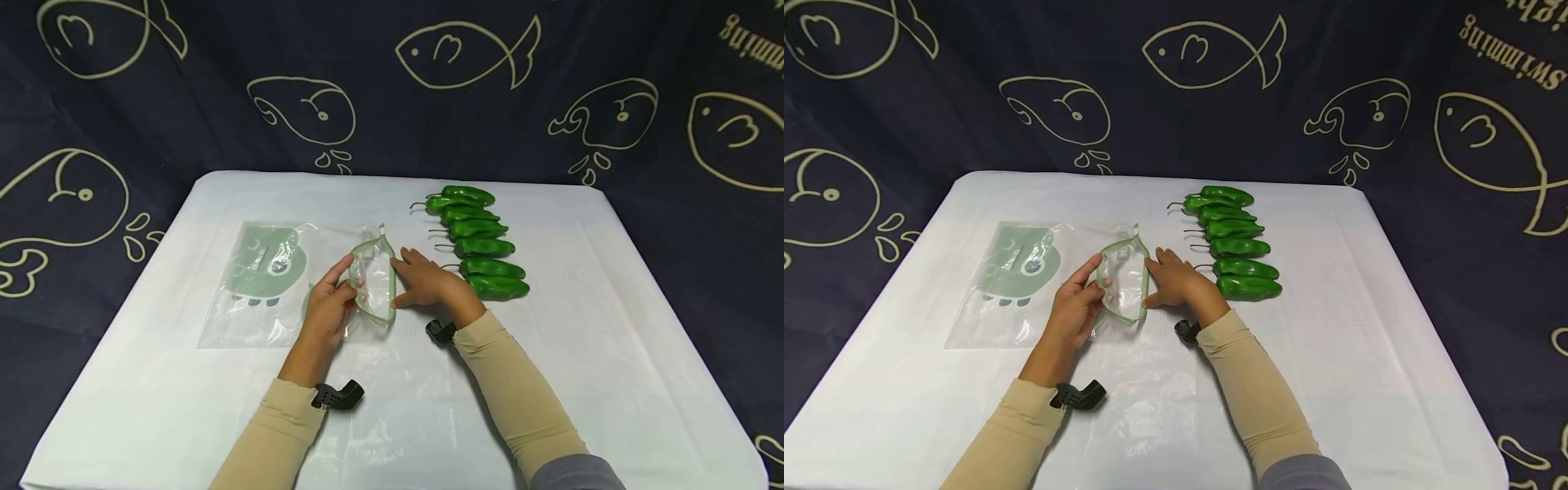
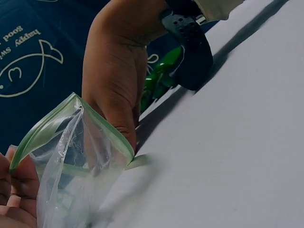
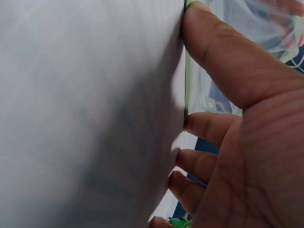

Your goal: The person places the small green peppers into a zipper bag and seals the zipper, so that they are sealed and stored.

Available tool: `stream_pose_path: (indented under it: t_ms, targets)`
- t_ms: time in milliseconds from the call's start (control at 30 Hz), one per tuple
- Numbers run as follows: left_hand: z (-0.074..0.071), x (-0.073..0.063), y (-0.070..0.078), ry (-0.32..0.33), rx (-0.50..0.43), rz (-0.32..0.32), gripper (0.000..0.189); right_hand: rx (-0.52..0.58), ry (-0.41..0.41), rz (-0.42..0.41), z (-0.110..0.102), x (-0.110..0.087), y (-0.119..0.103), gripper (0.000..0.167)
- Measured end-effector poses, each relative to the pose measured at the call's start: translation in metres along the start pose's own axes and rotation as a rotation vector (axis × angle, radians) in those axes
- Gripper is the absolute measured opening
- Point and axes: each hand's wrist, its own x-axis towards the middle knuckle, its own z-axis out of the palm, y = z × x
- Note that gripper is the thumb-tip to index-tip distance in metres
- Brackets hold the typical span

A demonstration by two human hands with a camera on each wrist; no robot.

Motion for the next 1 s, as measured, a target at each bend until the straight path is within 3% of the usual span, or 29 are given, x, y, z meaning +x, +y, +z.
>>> stream_pose_path:
  t_ms: [533,1000]
  targets:
    - [-0.003,-0.004,0.005,-0.043,-0.073,0.098,0.064,0.016,0.000,-0.011,-0.001,-0.004,-0.003,0.094]
    - [-0.003,-0.009,0.011,-0.026,-0.108,0.141,0.064,0.013,0.000,-0.015,-0.001,-0.006,-0.003,0.091]
